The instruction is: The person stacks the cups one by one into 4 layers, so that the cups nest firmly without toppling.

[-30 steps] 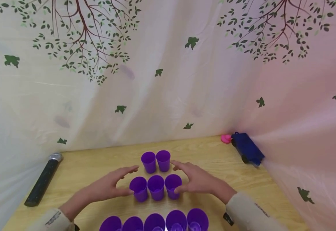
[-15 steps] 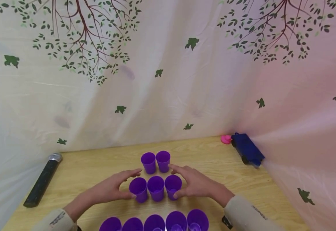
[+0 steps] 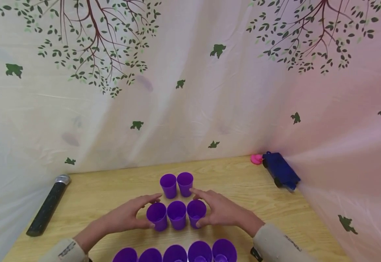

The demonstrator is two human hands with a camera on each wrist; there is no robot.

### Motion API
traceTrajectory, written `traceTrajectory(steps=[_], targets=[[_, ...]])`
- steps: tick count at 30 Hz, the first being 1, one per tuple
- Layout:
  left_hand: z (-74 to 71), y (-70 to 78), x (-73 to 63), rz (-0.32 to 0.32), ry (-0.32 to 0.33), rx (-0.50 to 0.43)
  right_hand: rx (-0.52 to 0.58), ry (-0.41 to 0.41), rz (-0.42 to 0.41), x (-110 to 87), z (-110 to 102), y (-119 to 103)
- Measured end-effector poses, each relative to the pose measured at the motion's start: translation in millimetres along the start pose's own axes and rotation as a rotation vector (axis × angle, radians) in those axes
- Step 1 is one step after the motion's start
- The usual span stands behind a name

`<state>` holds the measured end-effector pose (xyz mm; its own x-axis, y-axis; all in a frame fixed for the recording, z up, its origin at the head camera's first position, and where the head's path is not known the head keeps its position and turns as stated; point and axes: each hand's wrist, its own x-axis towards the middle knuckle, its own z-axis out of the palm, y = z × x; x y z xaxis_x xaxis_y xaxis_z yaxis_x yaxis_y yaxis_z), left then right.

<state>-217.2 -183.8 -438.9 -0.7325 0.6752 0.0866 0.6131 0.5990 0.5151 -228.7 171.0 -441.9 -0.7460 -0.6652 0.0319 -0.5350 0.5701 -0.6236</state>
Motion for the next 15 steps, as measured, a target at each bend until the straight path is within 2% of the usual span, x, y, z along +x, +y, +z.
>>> traceTrajectory(steps=[6, 15], targets=[[0.0, 1.4, 1.1, 0.013, -0.003, 0.007, -0.002, 0.003, -0.002, -0.1, 0.9, 1.4], [0.5, 3.1, 1.8, -0.002, -0.018, -0.002, 0.016, -0.008, 0.014, 0.7, -0.3, 1.0]])
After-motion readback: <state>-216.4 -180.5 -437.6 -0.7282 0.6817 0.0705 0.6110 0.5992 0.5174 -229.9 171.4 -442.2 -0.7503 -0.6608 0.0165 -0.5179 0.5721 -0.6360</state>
